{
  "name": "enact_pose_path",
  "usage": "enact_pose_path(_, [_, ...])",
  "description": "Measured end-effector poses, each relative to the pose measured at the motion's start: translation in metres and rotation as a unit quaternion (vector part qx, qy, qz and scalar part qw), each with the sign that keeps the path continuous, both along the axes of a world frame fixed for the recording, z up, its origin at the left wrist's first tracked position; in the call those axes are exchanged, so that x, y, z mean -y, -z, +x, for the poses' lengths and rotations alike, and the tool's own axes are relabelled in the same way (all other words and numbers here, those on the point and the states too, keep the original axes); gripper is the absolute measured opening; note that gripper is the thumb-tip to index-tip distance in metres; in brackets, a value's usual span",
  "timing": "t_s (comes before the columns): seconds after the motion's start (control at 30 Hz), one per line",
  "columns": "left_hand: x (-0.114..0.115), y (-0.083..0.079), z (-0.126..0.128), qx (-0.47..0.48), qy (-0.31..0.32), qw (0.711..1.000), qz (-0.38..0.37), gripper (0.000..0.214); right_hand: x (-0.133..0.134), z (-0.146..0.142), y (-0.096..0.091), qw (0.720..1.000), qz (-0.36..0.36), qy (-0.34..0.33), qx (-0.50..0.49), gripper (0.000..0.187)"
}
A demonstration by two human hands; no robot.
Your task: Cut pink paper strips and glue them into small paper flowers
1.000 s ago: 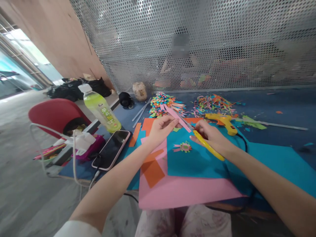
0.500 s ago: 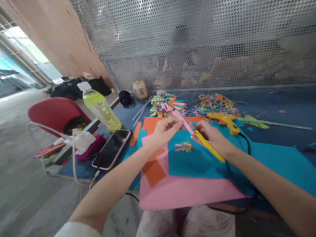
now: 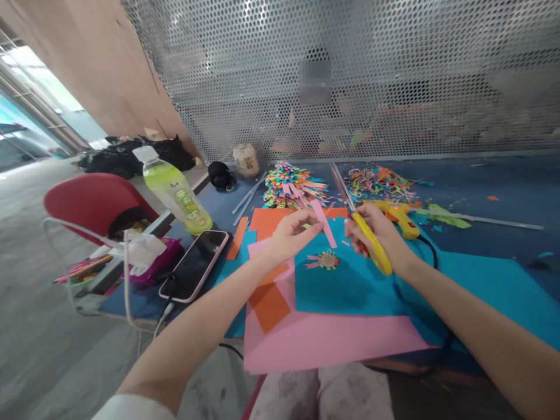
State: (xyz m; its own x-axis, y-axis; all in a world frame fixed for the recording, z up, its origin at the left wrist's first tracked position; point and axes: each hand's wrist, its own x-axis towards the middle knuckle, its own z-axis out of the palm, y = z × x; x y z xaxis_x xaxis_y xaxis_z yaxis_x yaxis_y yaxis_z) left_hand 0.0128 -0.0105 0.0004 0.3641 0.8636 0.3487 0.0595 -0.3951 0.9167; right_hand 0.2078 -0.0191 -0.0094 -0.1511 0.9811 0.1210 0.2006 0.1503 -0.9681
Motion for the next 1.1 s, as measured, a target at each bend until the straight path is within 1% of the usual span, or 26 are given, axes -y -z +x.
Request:
enact_pose_path(0.1, [0.001, 0.001, 0.001, -0.017, 0.034, 0.999, -0.028, 0.014, 0.0, -0.001, -0.002, 1.0, 0.01, 0.019, -0.008, 0.036])
enact_pose_path(0.2, [0.002, 0.004, 0.002, -0.008, 0.071, 0.993, -0.089, 0.015, 0.001, -0.002, -0.007, 0.999, 0.024, 0.04, -0.022, 0.042])
enact_pose_path(0.3, [0.0, 0.008, 0.003, -0.021, 0.094, 0.987, -0.126, 0.018, 0.002, -0.004, -0.009, 0.998, 0.032, 0.021, -0.054, 0.046])
enact_pose_path(0.4, [0.0, 0.011, 0.002, -0.05, 0.122, 0.983, -0.127, 0.013, 0.003, -0.004, -0.01, 0.997, 0.026, 0.003, -0.073, 0.045])
enact_pose_path(0.47, [-0.001, 0.01, 0.001, -0.079, 0.132, 0.982, -0.105, 0.012, 0.003, -0.004, -0.01, 0.997, 0.025, 0.0, -0.074, 0.045])
enact_pose_path(0.53, [-0.001, 0.008, 0.0, -0.104, 0.117, 0.986, -0.059, 0.009, 0.003, -0.004, -0.011, 0.998, 0.03, -0.005, -0.061, 0.047])
enact_pose_path(0.6, [-0.003, 0.005, -0.002, -0.113, 0.086, 0.99, -0.016, 0.006, 0.003, -0.003, -0.012, 0.999, 0.037, -0.005, -0.039, 0.048])
enact_pose_path(0.67, [-0.005, 0.003, -0.004, -0.108, 0.064, 0.992, 0.003, 0.01, 0.002, -0.002, -0.012, 0.999, 0.039, -0.001, -0.024, 0.048])
enact_pose_path(0.77, [-0.008, 0.001, -0.007, -0.103, 0.045, 0.994, 0.002, 0.015, 0.002, -0.001, -0.01, 0.999, 0.036, -0.008, -0.027, 0.047])
enact_pose_path(0.9, [-0.009, -0.003, -0.008, -0.091, 0.026, 0.995, -0.025, 0.016, 0.003, -0.001, -0.009, 0.999, 0.032, -0.031, -0.01, 0.044])
enact_pose_path(0.97, [-0.009, -0.005, -0.008, -0.054, 0.006, 0.998, -0.032, 0.018, 0.005, -0.002, -0.009, 0.999, 0.029, -0.041, 0.008, 0.04])
enact_pose_path(1.03, [-0.009, -0.007, -0.008, 0.006, -0.027, 0.999, -0.032, 0.023, 0.006, -0.005, -0.01, 0.998, 0.027, -0.047, 0.015, 0.038])
enact_pose_path(1.1, [-0.01, -0.008, -0.007, 0.072, -0.062, 0.995, -0.036, 0.028, 0.007, -0.007, -0.01, 0.999, 0.021, -0.036, 0.0, 0.04])
